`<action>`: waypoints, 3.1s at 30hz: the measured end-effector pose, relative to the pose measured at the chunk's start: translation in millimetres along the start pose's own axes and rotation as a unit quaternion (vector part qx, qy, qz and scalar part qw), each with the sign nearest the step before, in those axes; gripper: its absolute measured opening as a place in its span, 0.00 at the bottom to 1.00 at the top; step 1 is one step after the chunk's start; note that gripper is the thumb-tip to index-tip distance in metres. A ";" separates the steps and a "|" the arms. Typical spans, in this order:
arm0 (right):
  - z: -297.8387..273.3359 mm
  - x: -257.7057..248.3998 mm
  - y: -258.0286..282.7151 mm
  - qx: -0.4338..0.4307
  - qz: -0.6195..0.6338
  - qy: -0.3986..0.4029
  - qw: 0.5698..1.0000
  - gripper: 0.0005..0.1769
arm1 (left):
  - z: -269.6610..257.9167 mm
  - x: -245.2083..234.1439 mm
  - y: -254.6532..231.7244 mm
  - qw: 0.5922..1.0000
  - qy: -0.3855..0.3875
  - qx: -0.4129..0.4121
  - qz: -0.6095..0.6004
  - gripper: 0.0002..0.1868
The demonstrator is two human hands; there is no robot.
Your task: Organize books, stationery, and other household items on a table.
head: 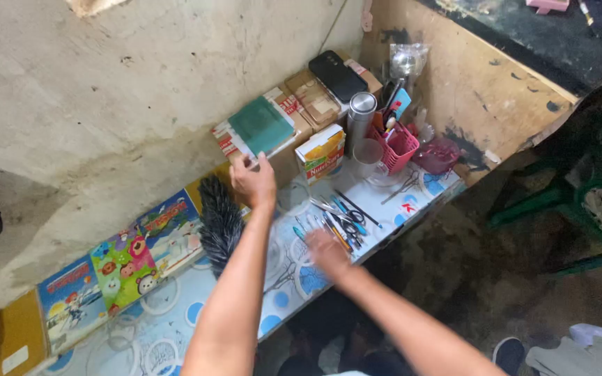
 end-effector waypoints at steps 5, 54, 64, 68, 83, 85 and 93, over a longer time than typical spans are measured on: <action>-2.1 -71.1 181.7 -0.048 0.350 0.175 0.919 0.23 | 52.6 8.4 -12.3 0.981 0.145 -0.035 0.122 0.36; -205.1 -190.5 -32.9 0.554 0.368 -0.366 0.652 0.23 | -137.8 13.1 -82.7 0.717 0.586 -0.093 -0.366 0.13; -209.4 -176.6 -33.9 0.603 0.170 -0.206 0.752 0.21 | -131.1 -7.9 -84.3 0.550 0.630 -0.222 -0.501 0.21; -171.2 -182.8 -23.1 0.512 0.184 -0.312 0.779 0.18 | -115.0 -10.2 -72.4 0.578 0.609 -0.178 -0.513 0.21; -43.7 -149.6 15.4 0.457 0.406 -0.347 0.711 0.18 | 57.9 62.3 41.5 0.763 0.324 -0.231 -0.509 0.18; -36.0 -151.9 26.3 0.453 0.419 -0.346 0.707 0.18 | 66.3 85.0 50.7 0.768 0.310 -0.270 -0.491 0.18; -37.5 -165.2 39.9 0.401 0.418 -0.422 0.698 0.19 | 64.7 63.5 18.6 0.892 0.318 -0.274 -0.169 0.16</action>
Point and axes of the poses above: each hand's wrist, its own z-axis towards the middle knuckle, its own x-axis out of the palm, y = z × x, the point moved 1 cm from there along z, towards the middle knuckle, and after that the axes turned 3 degrees about y, right-handed, at the moved point
